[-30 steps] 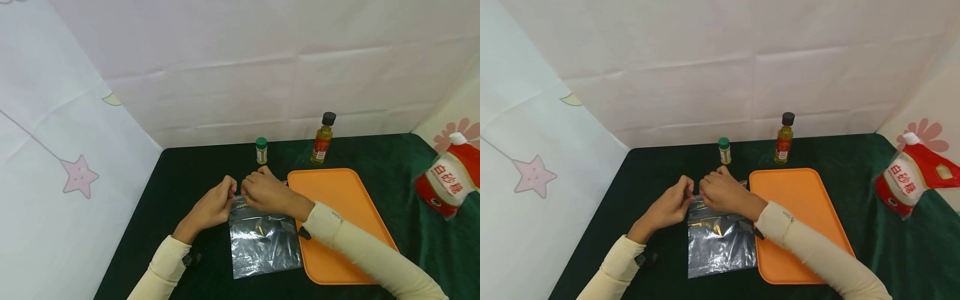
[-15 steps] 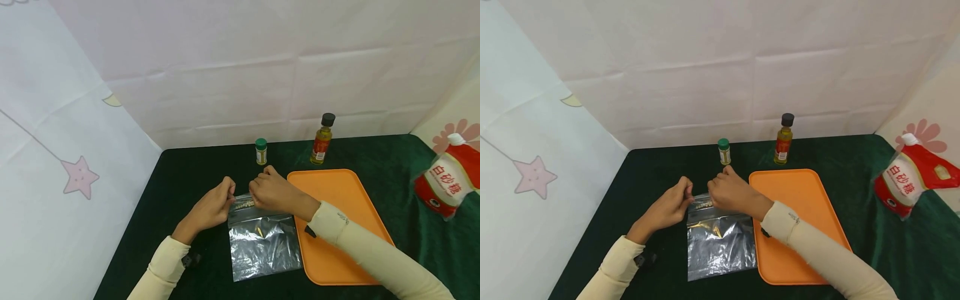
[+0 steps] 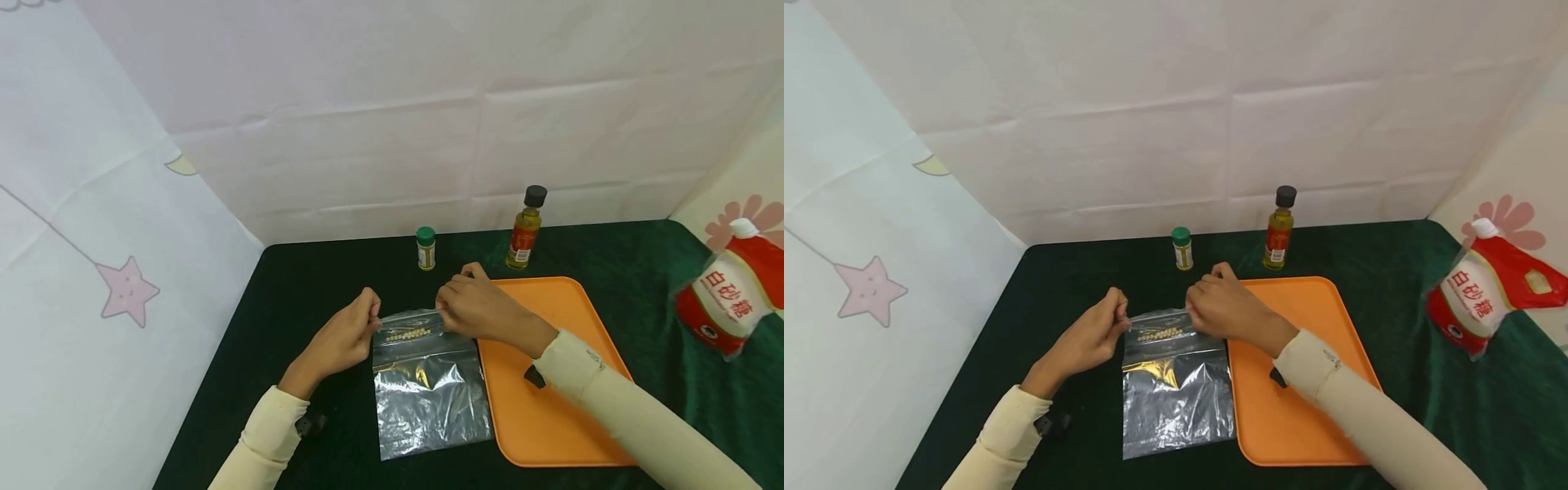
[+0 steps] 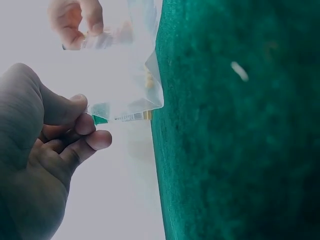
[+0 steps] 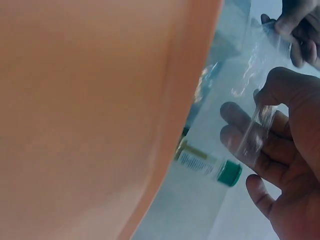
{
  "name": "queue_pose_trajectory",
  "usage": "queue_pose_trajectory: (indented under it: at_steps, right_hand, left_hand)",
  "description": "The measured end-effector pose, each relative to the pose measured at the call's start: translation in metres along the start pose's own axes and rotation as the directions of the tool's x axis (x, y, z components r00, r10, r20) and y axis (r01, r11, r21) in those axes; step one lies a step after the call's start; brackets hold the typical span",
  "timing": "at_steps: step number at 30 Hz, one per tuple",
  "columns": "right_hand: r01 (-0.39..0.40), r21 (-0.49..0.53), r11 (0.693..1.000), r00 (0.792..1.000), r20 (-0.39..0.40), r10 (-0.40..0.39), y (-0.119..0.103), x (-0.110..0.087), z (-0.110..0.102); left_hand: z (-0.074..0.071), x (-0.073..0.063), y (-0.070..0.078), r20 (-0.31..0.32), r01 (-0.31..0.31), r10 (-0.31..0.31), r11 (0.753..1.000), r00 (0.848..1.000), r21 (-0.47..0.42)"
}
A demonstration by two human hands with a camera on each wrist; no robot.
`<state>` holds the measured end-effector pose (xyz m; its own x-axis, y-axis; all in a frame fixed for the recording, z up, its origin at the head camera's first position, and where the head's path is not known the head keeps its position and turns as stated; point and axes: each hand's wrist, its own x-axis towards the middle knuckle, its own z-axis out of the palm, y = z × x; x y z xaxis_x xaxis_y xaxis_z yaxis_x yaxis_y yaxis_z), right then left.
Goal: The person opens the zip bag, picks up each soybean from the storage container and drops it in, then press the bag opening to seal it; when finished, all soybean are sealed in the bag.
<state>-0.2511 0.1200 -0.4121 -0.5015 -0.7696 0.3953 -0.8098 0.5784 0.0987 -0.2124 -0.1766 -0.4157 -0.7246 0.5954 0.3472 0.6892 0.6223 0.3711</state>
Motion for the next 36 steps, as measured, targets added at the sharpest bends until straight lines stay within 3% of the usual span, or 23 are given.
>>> queue_pose_trajectory:
  at_steps: [7,14,19,24,27,30,33,36]
  right_hand:
    - [-0.056,0.059,0.997,0.998,0.012,0.056,0.014,-0.021,-0.005]
    - [-0.076,0.056,0.996,0.997,0.004,0.075,0.021,-0.035,-0.009]
    - [-0.064,0.014,0.998,0.998,-0.01,0.064,0.025,-0.035,-0.007]
    - [-0.131,0.067,0.989,0.991,0.031,0.129,0.026,-0.034,-0.002]
    - [-0.185,0.097,0.978,0.98,0.086,0.177,0.028,-0.033,0.0]
    - [-0.236,0.092,0.967,0.964,0.149,0.221,0.029,-0.033,0.0]
    - [-0.265,0.069,0.962,0.948,0.204,0.246,0.031,-0.038,0.0]
    - [-0.296,0.074,0.952,0.933,0.237,0.272,0.034,-0.045,-0.004]
  left_hand:
    - [0.0,0.001,0.002,0.006,0.01,-0.01,1.0,1.0,0.006]
    - [-0.001,0.001,0.002,0.012,0.012,-0.012,1.0,1.0,0.008]
    - [-0.001,0.0,-0.004,-0.038,-0.023,0.023,1.0,0.999,-0.016]
    - [0.003,0.001,-0.009,-0.087,-0.022,0.018,0.999,0.996,-0.041]
    - [0.007,0.002,-0.01,-0.052,0.024,-0.026,0.999,0.998,-0.028]
    - [0.011,0.002,-0.01,0.041,0.11,-0.11,0.994,0.993,0.009]
    - [0.013,-0.002,-0.008,0.138,0.185,-0.19,0.982,0.972,0.049]
    - [0.012,-0.006,-0.007,0.189,0.252,-0.259,0.966,0.947,0.061]
